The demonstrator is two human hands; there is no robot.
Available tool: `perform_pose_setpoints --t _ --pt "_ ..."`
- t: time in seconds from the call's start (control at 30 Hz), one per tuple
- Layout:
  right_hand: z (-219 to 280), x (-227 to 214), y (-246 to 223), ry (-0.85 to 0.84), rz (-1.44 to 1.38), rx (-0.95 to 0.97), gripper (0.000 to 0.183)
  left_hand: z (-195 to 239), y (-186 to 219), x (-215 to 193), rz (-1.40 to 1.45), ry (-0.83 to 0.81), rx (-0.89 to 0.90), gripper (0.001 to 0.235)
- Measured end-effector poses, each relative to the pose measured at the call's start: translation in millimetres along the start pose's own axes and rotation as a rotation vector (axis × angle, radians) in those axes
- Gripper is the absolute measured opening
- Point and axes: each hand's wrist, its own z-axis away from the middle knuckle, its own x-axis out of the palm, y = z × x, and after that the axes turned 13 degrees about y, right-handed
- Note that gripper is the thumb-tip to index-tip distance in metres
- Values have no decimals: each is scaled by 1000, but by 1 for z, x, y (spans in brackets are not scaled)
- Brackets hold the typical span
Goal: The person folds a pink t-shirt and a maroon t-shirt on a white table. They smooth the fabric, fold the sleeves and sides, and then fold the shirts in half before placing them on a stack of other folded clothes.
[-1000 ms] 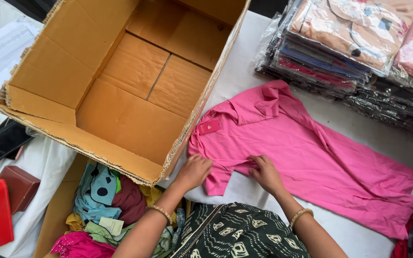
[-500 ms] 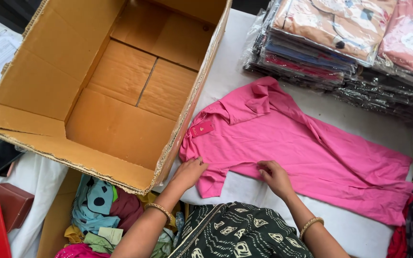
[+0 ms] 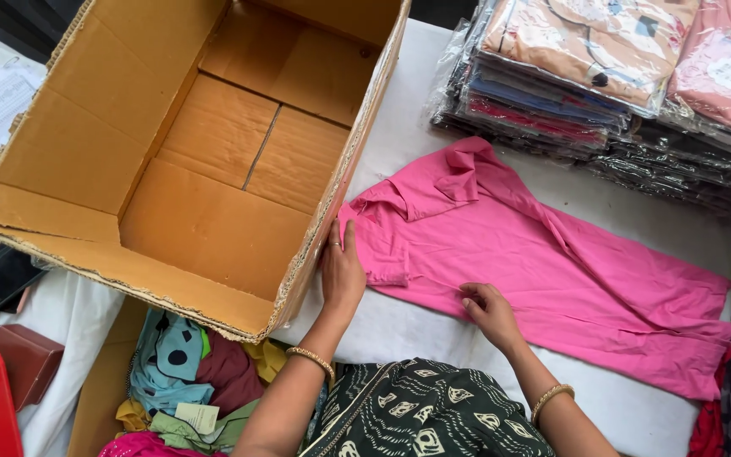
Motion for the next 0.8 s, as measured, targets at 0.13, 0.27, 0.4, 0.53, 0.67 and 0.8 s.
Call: perform_pose_setpoints --t 0.13,0.27,0.4,0.53,0.67,0.8 --pt "14 -7 -10 121 68 44 31 19 -17 2 -173 -149 72 46" --pt "14 -6 -7 233 298 -272 35 12 -28 13 -340 -219 121 54" --pt "5 3 -14 203 373 -260 36 3 -56 73 -395 -295 68 49" --pt "1 2 -12 185 386 -225 35 -17 -56 102 -490 -378 184 14" --pt "3 0 -7 165 368 -242 39 -39 -29 80 -441 -127 204 14" --pt "5 -1 -9 130 385 -222 44 -41 -20 68 -229 -235 307 28"
